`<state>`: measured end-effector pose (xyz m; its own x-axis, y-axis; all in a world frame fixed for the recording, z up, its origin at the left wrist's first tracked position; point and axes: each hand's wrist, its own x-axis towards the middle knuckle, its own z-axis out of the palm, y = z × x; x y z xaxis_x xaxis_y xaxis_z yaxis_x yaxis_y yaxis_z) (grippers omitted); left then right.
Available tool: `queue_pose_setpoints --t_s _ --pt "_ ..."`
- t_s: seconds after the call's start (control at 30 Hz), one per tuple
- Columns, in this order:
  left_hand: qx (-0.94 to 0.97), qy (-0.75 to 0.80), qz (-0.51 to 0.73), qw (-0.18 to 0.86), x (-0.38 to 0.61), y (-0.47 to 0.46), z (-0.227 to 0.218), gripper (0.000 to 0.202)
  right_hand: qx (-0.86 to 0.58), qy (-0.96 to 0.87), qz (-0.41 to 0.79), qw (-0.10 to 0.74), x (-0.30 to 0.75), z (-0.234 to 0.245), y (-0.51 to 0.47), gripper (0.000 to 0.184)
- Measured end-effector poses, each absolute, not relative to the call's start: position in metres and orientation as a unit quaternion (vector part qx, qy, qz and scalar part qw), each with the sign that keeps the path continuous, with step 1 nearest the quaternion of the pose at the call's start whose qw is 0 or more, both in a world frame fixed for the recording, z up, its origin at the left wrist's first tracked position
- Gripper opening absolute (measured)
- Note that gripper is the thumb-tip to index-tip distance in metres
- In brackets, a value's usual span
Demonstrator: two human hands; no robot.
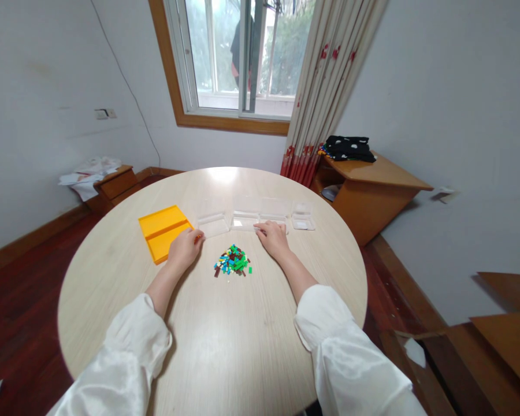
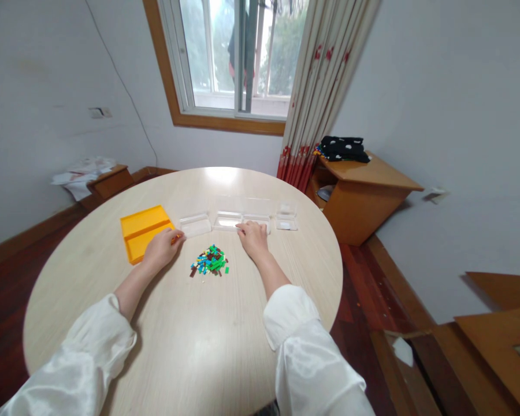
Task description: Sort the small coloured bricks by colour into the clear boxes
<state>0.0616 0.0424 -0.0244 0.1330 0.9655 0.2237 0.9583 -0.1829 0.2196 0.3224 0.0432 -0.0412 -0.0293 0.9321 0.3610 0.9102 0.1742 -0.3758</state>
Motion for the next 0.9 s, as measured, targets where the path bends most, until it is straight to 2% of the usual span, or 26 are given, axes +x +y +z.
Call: queue_pose_setpoints --t_s 0.33,0.9 --pt "0.742 0.652 0.158 0.012 0.0618 0.0412 -0.0232 0.031 -0.643 -0.722 0.013 0.253 0.3232 -0.0421 0.0453 0.022" --pt "0.752 0.638 0.162 0.009 0.0571 0.0422 -0.0272 0.032 -0.631 -0.720 0.036 0.285 0.3242 -0.0436 0.0448 0.018"
